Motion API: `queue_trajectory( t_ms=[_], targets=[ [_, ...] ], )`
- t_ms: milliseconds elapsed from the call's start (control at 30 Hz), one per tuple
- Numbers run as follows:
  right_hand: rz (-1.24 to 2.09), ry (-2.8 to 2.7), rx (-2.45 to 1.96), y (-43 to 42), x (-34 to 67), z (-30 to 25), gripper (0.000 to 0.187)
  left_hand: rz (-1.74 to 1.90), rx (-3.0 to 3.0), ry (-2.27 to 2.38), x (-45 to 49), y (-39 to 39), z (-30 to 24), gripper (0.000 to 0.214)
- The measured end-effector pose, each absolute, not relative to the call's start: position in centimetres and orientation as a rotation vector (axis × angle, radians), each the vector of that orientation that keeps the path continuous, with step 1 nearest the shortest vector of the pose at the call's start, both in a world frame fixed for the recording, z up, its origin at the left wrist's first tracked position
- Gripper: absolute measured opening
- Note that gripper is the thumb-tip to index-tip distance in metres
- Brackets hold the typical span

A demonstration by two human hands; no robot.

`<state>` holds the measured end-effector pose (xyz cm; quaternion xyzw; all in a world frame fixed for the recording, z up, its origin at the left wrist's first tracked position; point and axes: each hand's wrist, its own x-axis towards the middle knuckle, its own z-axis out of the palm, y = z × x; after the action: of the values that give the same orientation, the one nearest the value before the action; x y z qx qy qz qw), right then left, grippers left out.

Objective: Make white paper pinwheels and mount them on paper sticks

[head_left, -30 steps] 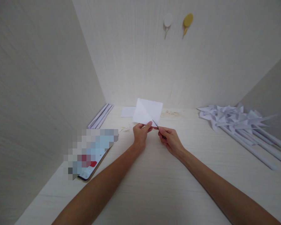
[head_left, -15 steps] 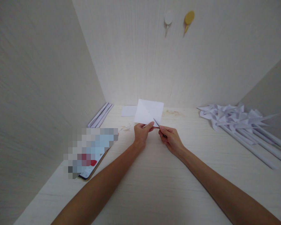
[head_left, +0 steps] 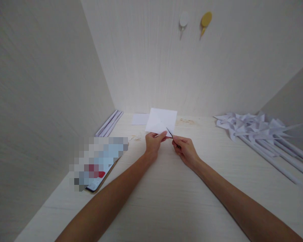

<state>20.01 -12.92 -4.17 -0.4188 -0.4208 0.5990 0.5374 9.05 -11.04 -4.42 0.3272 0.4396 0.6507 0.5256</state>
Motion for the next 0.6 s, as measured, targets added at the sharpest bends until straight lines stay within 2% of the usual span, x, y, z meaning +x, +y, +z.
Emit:
queue_trajectory(
  t_ms=[600],
  targets=[
    [1.425, -1.077, -1.013, -12.90, 20.08, -4.24, 0.036, 1.577, 0.726, 1.012, 8.93, -10.96, -4.33, 0.025]
  ],
)
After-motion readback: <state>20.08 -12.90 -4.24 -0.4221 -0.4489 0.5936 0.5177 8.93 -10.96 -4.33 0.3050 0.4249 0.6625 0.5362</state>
